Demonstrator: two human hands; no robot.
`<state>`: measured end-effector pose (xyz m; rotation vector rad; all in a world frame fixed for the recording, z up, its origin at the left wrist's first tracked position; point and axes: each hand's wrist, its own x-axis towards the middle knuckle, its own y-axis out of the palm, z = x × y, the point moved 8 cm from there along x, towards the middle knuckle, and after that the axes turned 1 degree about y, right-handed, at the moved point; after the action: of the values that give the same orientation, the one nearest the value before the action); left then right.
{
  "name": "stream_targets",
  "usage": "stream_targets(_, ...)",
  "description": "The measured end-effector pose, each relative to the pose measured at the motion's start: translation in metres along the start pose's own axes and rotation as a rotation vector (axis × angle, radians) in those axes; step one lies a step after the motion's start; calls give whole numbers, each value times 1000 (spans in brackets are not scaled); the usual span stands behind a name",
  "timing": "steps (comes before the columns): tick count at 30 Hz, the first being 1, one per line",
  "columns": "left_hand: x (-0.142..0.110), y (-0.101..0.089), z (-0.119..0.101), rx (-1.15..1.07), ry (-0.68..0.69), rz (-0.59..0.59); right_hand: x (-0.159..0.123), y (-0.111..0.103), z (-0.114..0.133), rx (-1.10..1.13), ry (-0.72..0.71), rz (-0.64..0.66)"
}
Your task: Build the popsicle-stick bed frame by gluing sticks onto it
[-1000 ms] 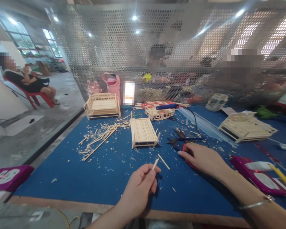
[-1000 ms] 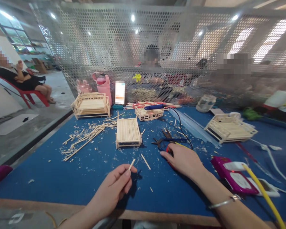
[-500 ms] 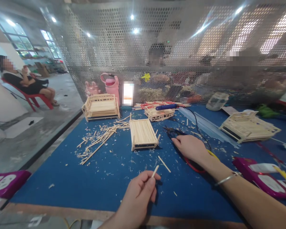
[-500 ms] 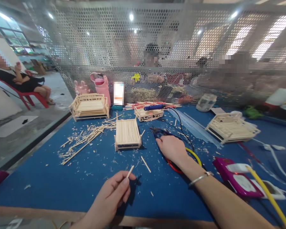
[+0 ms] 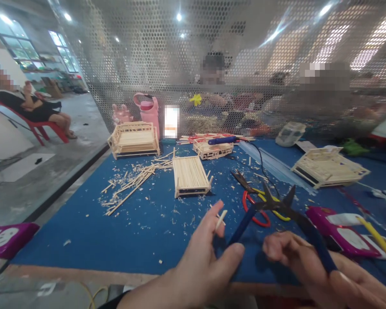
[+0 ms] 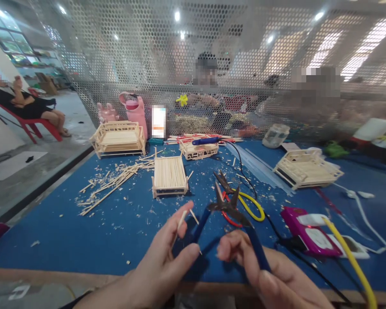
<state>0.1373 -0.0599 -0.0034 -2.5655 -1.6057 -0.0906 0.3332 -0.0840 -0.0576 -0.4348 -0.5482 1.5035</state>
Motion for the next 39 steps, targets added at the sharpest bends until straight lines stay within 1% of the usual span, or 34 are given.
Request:
stream_targets(2,3,11,10,-91,-77,11,5,18,8,306,10,33)
stream_targets(4,3,15,15,-87,-92,-32,9,34,26,572,6,25)
stream_targets(5,3,15,14,-48,-79,-48,10,44,39,678,-1,56)
stream_targets(7,0,15,10,32,-39,-41,7,65,63,902,8,172)
stream_targets(9,-2,15,4,71,-20,-3,2,79,80,1058,55,266)
stream_targets(10,-3,13,1,81,-14,19,1,80,84,1087,67,284)
stream_targets(11,-3,10,-2,94,-7,26,0,76,86,1090,69,276)
stream_targets(12,-3,4,-4,117,2,10,0,69,85,1069,63,249)
stream_targets(14,-1,-12,-8,179,9,-67,2,48,79,966,55,182)
stream_targets(16,2,-25,-9,228,6,-137,2,32,72,760,88,166)
stream_targets(19,6,-28,-10,224,14,-130,1,19,66,300,163,209)
stream_targets(21,8,-28,-13,213,42,-133,1,18,71,74,147,232)
stream_targets(22,8,-28,-14,209,53,-135,1,20,75,11,121,247)
stream_targets(25,8,-26,-14,191,65,-122,2,25,81,-59,52,252)
stream_targets(31,8,-29,-17,239,106,-129,1,29,76,-93,80,255)
stream_targets(35,6,-28,-18,288,131,-118,3,26,79,-97,42,230)
stream_targets(39,5,-27,-20,297,156,-126,1,25,72,-111,53,204)
